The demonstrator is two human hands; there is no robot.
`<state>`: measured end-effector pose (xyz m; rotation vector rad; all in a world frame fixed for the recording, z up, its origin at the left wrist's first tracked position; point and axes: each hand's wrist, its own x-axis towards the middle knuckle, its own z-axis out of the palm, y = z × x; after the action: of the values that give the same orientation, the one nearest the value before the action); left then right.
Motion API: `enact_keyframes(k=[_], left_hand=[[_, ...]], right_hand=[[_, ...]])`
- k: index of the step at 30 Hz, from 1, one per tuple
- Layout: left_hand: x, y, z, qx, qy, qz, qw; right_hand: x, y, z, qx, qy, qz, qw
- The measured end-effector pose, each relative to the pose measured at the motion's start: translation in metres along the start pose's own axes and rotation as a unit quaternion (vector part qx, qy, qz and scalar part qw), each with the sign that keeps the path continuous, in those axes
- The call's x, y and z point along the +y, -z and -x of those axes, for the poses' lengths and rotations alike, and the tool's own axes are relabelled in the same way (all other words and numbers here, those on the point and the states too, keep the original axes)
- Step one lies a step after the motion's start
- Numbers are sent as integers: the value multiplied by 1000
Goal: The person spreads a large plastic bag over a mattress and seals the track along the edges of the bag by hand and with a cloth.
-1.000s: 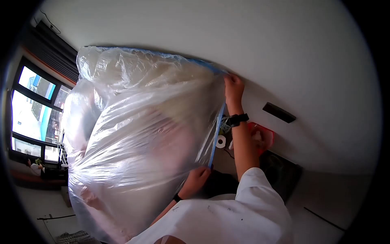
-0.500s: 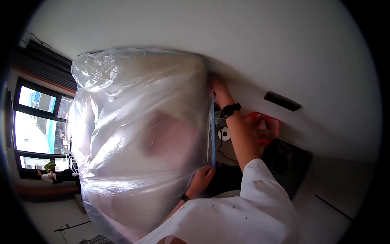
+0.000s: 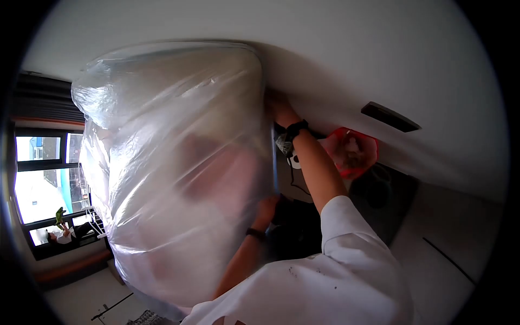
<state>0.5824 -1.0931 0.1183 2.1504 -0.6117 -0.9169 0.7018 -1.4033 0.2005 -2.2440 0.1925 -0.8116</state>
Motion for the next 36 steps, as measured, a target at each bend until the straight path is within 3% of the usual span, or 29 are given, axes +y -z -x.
enact_keyframes(k=[2, 4, 5, 6, 7, 8, 9, 10, 11, 13, 17, 18, 19, 21, 23, 24, 31, 33, 36], left_hand=[[-39, -6, -20, 24, -30, -34, 999], [-62, -4, -27, -3, -115, -184, 976], [-69, -6, -30, -21, -84, 54, 995], [-36, 11, -44, -43, 44, 17, 998], [-33, 13, -48, -12, -38, 38, 998], [-46, 12, -58, -18, -29, 114, 993], [-28, 30, -65, -33, 23, 74, 996], [-70, 16, -85, -44, 61, 84, 994], [-78, 13, -93, -5, 44, 75, 996], [-82, 8, -112, 5, 128, 130, 983], [-72, -17, -114, 7, 139, 229, 963], [-75, -27, -115, 0, 120, 256, 959], [-77, -37, -116, -4, 95, 286, 953], [-83, -57, -119, 18, 67, 323, 944], [-95, -87, -125, 67, 0, 271, 960], [-78, -74, -120, 15, 67, 331, 941], [-90, -98, -149, 55, 68, 306, 948], [-88, -87, -161, -13, 118, 327, 937], [-97, -74, -179, -45, 118, 324, 938]], right_hand=[[25, -16, -1, 19, -32, -36, 999], [42, -27, 15, 42, -97, -106, 989], [42, -30, 17, 44, -126, -136, 982], [38, -33, 22, 20, -133, -133, 982], [33, -34, 21, 82, -109, -103, 985], [33, -38, 23, 140, -85, -75, 983], [40, -43, 30, 117, -88, -73, 987], [49, -45, 40, 82, -94, -29, 992], [57, -47, 49, 51, -97, 14, 994], [64, -50, 59, 29, -77, 75, 994], [96, -54, 80, -22, -11, 225, 974], [92, -54, 78, -17, -65, 144, 987], [104, -52, 82, -28, -43, 143, 988], [146, -47, 101, -75, 25, 273, 959], [131, -45, 96, -59, 51, 260, 962], [125, -46, 97, -34, 57, 243, 968], [185, -21, 109, -77, 56, 300, 949], [209, -9, 116, -88, 47, 325, 940], [247, 14, 135, -100, 19, 373, 922]])
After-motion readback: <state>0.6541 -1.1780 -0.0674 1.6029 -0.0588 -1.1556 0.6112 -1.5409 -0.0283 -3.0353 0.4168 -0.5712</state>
